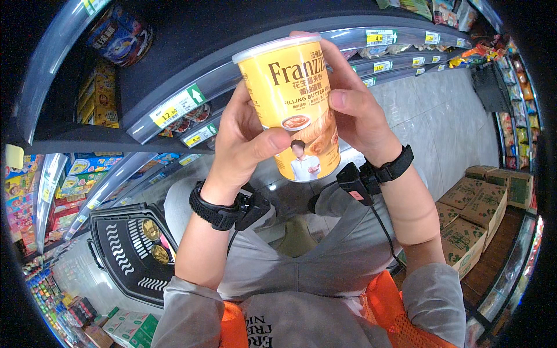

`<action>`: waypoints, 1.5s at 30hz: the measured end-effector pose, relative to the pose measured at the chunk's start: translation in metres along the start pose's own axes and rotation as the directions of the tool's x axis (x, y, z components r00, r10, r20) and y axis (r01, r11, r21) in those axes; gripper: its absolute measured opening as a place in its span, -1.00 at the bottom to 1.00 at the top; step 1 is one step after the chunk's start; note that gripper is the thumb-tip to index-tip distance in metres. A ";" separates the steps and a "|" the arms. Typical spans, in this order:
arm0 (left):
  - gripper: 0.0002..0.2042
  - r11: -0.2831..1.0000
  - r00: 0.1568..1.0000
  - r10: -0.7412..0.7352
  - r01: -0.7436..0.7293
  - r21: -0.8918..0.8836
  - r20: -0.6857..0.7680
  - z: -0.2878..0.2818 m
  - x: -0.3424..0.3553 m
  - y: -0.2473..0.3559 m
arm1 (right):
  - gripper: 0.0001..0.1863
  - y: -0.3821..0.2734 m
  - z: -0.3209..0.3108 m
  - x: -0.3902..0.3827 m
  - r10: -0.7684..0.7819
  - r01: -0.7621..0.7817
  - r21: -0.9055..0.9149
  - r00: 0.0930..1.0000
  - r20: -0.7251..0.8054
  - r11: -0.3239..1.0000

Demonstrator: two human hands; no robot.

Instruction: The person picks up and examines several packaged snacks from a shelf, including cookies, a cylinder of butter rolls, and a container of dried meat, placing each into a shopping basket after looking at the packaging.

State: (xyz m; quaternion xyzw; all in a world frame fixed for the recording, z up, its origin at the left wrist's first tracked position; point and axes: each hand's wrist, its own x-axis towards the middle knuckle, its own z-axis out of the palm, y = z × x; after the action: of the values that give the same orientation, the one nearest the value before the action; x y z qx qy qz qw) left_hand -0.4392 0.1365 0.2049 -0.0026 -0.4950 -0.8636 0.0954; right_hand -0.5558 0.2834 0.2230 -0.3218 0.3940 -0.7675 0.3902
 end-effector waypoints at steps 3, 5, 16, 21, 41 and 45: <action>-0.17 1.000 1.000 0.019 -0.019 -0.012 0.009 0.002 0.001 0.000 | -0.23 -0.001 0.000 0.000 -0.004 0.004 0.008 1.000 0.004 1.000; -0.20 1.000 1.000 0.009 -0.009 -0.019 -0.001 0.005 0.001 0.001 | -0.02 -0.003 0.004 0.000 0.015 -0.022 -0.098 0.998 -0.066 0.995; -0.42 0.809 0.938 0.316 -0.191 0.556 -0.139 0.006 0.008 -0.005 | -0.24 0.006 0.001 -0.001 -0.076 0.052 -0.301 0.995 -0.069 0.952; -0.45 0.643 0.926 0.374 -0.304 0.703 0.058 0.000 0.010 -0.003 | -0.35 0.001 -0.003 -0.004 0.093 -0.147 -0.184 0.958 -0.272 0.972; -0.25 0.940 0.966 -0.241 0.208 0.272 0.096 0.002 0.005 0.004 | -0.15 -0.008 -0.001 -0.006 -0.013 -0.034 -0.219 0.977 -0.211 0.975; -0.20 0.922 0.945 -0.313 0.278 0.269 0.095 0.008 0.007 0.006 | -0.18 -0.002 -0.005 -0.005 -0.086 0.048 -0.241 0.985 -0.149 0.969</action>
State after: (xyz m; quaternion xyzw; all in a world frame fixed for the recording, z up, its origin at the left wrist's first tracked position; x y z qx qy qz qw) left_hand -0.4459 0.1396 0.2146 0.0252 -0.6008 -0.7959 -0.0706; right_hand -0.5580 0.2904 0.2213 -0.3171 0.5013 -0.7509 0.2903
